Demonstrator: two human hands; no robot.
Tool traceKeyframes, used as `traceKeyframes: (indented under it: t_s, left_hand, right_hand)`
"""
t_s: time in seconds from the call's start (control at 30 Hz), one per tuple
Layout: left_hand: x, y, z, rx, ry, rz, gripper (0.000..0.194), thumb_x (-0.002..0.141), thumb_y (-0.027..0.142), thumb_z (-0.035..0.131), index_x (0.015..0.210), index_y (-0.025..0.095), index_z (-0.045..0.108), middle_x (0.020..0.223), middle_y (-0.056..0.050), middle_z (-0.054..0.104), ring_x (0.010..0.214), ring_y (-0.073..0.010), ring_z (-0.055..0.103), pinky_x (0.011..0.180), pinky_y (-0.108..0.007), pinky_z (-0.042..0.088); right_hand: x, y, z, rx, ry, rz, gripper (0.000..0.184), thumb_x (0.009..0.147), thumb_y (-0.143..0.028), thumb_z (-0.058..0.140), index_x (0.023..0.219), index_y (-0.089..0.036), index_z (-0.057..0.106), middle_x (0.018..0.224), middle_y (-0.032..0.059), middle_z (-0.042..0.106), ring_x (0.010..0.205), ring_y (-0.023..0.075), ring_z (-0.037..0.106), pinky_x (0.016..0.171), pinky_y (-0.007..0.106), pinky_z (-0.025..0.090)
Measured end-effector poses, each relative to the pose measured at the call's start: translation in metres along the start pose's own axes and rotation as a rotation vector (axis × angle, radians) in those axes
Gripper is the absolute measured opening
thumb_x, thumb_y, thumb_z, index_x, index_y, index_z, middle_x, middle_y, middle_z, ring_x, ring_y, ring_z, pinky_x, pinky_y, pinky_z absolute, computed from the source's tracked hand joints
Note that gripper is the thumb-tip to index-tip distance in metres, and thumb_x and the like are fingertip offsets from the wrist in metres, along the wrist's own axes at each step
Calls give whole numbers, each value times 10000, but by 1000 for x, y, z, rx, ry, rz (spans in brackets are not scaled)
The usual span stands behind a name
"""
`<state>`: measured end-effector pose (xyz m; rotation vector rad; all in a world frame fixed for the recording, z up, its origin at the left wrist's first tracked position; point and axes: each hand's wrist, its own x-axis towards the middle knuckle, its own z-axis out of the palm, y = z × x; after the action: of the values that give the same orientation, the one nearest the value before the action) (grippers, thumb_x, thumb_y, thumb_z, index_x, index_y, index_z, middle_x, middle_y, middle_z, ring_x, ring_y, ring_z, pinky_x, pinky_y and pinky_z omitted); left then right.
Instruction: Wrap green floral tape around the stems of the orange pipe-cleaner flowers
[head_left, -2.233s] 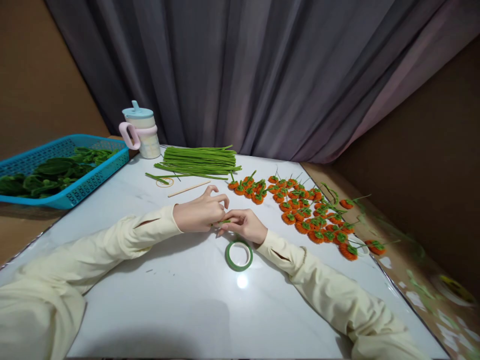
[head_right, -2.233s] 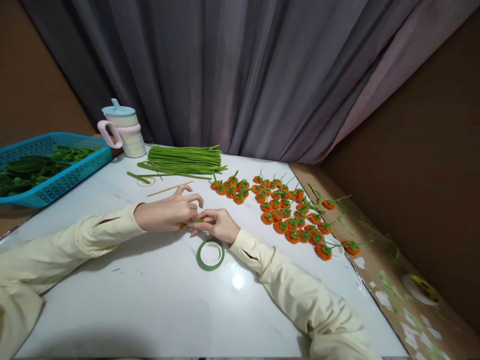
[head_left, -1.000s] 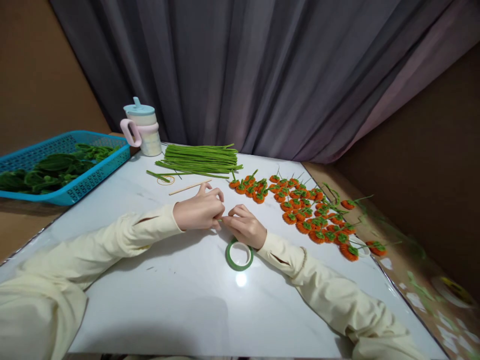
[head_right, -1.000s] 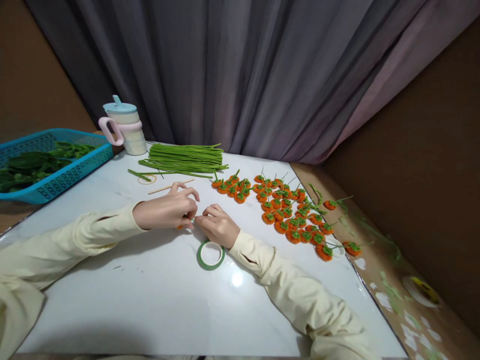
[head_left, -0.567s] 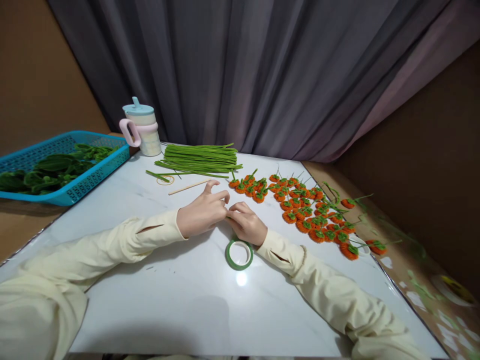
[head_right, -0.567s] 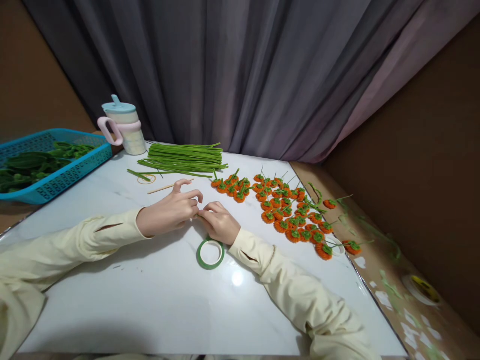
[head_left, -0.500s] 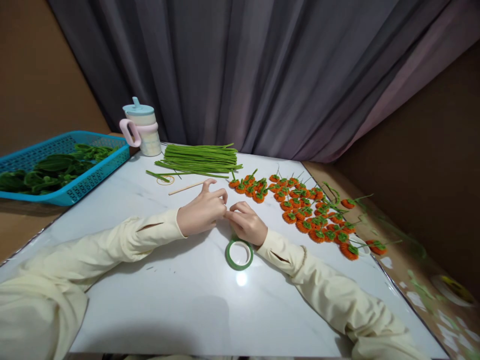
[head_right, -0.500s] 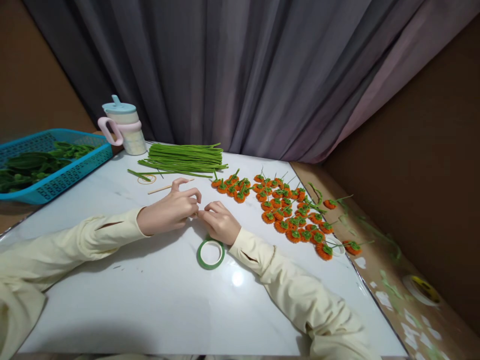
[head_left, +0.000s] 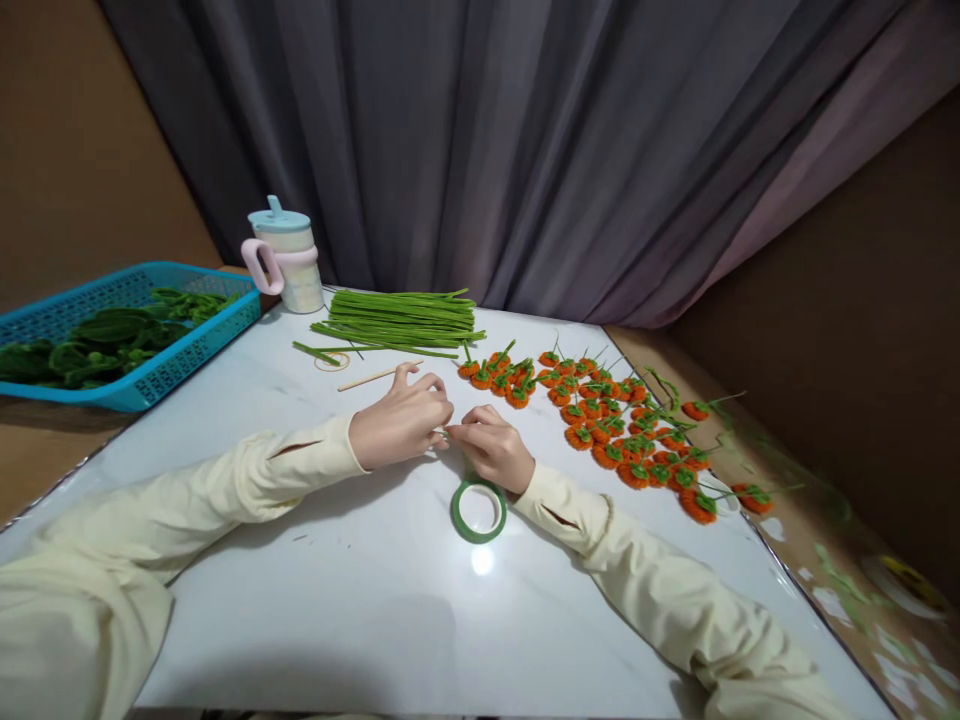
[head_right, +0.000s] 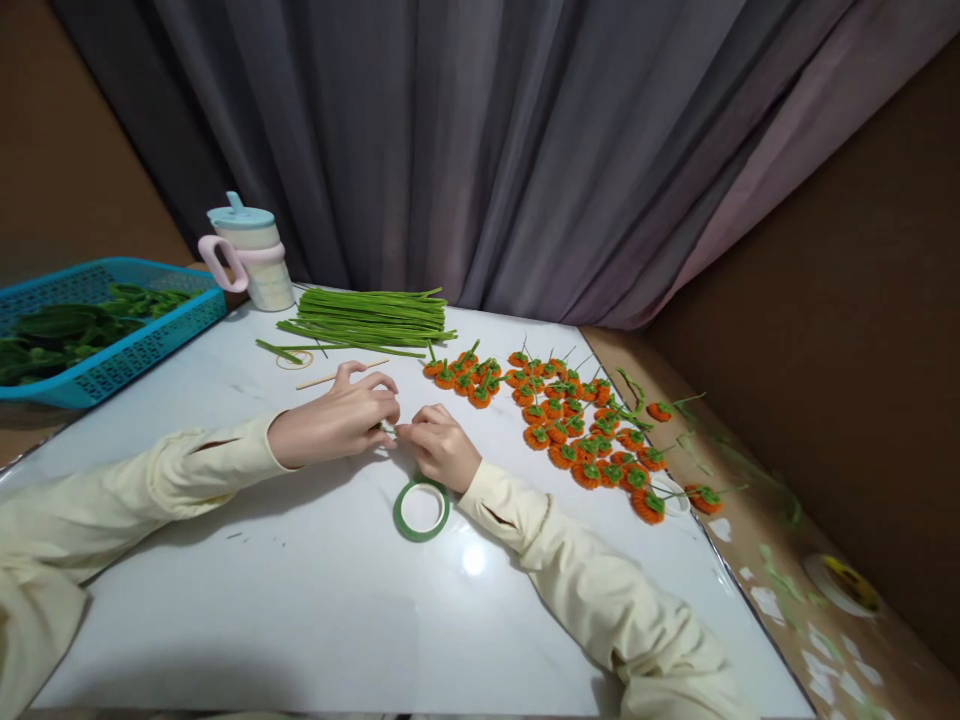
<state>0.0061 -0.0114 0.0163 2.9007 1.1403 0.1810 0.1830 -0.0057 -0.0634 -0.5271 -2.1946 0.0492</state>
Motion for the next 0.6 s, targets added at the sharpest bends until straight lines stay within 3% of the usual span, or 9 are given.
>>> traceKeyframes:
  t_s: [0.07, 0.23, 0.4, 0.6]
  left_hand:
    - [0, 2, 1, 45, 62, 21, 68, 764, 78, 523, 752, 143, 509, 882, -85, 614, 1059, -243, 466, 924, -504, 184]
    - [1, 2, 5, 78, 119, 127, 250, 684, -58, 415, 820, 150, 439, 823, -54, 600, 937, -204, 532, 949, -476, 176]
    - [3, 3, 1, 141, 107, 224, 329, 609, -73, 389, 847, 156, 403, 747, -27, 585, 732, -173, 555, 971, -466, 165]
    - [2, 1, 0, 87, 65, 205, 312, 599, -48, 395, 826, 165, 393, 748, -25, 563, 750, -177, 546, 959, -467, 181]
  right_hand:
    - [0, -1, 0, 78, -6, 119, 174, 883, -199, 470, 882, -154, 638, 703, 63, 561, 676, 157, 527, 629, 295, 459]
    - [1, -3, -3, 190, -31, 318, 122, 849, -203, 523, 863, -187, 643, 788, 55, 617, 732, 155, 573, 675, 270, 493]
    - [1, -1, -2, 148, -40, 245, 148, 855, -180, 493, 892, -185, 636, 852, 67, 625, 797, 169, 575, 738, 294, 499]
    - [-2, 1, 2, -30, -38, 83, 170, 886, -170, 447, 916, -166, 614, 822, 83, 594, 758, 176, 524, 694, 311, 482]
